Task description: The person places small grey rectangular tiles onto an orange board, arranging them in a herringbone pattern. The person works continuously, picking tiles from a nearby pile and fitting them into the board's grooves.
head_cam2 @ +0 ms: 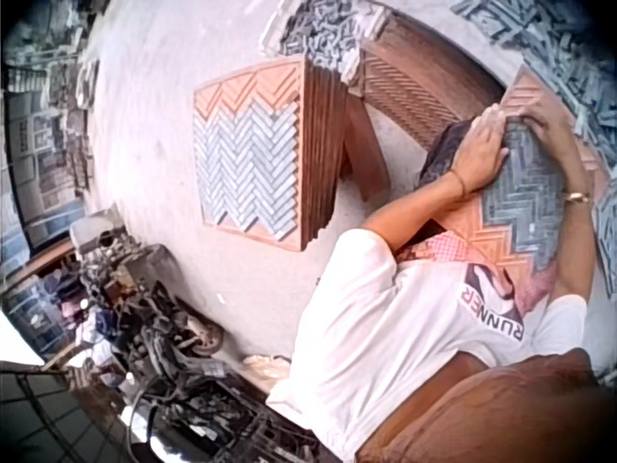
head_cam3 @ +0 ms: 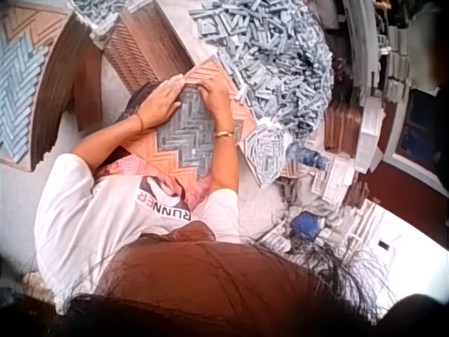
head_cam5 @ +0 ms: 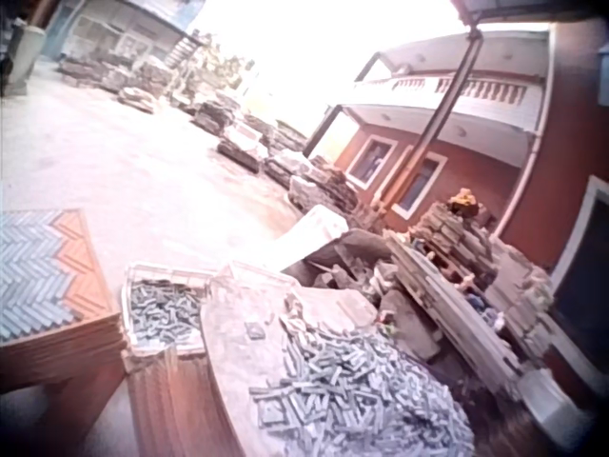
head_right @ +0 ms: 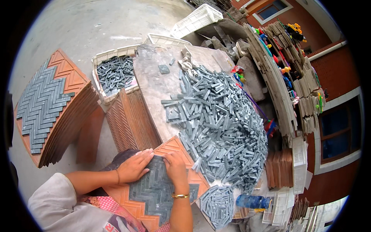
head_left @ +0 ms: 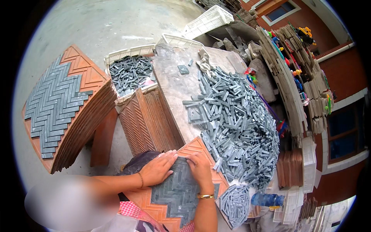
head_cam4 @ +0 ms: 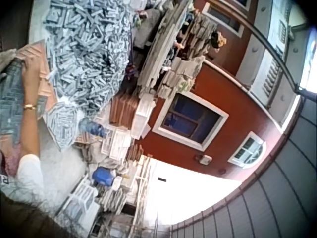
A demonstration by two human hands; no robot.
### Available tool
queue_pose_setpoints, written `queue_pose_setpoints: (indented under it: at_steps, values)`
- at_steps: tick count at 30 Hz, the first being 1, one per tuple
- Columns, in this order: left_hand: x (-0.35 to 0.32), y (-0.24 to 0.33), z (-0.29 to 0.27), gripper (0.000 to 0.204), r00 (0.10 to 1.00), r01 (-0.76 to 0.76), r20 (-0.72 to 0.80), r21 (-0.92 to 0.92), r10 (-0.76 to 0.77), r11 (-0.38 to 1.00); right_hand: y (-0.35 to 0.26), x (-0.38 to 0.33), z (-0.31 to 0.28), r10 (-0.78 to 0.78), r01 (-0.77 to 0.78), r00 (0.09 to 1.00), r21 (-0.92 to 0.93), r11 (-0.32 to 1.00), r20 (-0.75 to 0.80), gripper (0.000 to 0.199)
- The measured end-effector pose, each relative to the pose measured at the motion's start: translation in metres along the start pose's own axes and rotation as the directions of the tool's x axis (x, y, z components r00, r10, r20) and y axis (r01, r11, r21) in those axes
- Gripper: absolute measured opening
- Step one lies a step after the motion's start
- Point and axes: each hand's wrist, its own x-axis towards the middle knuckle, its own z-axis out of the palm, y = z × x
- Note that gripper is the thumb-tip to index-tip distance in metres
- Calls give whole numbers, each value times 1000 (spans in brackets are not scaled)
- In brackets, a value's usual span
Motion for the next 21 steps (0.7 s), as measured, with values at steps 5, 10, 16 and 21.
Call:
queue_pose_setpoints:
  at_steps: [5,10,16,21]
  values:
    - [3,8,-9,64,1000,24,5,51,-24,998,6,8,-4,-28,25,997,42,999,75,12]
    - [29,-1,-8,35,982,-52,-180,39,59,998,35,22,-17,279,-279,928,35,960,-247,18]
    - [45,-16,6,6,970,-102,-217,56,112,993,50,30,-14,265,-318,929,-193,928,-260,19]
    - [43,-18,12,4,970,-80,-230,-8,76,997,40,23,-14,110,-149,967,-158,976,-230,14]
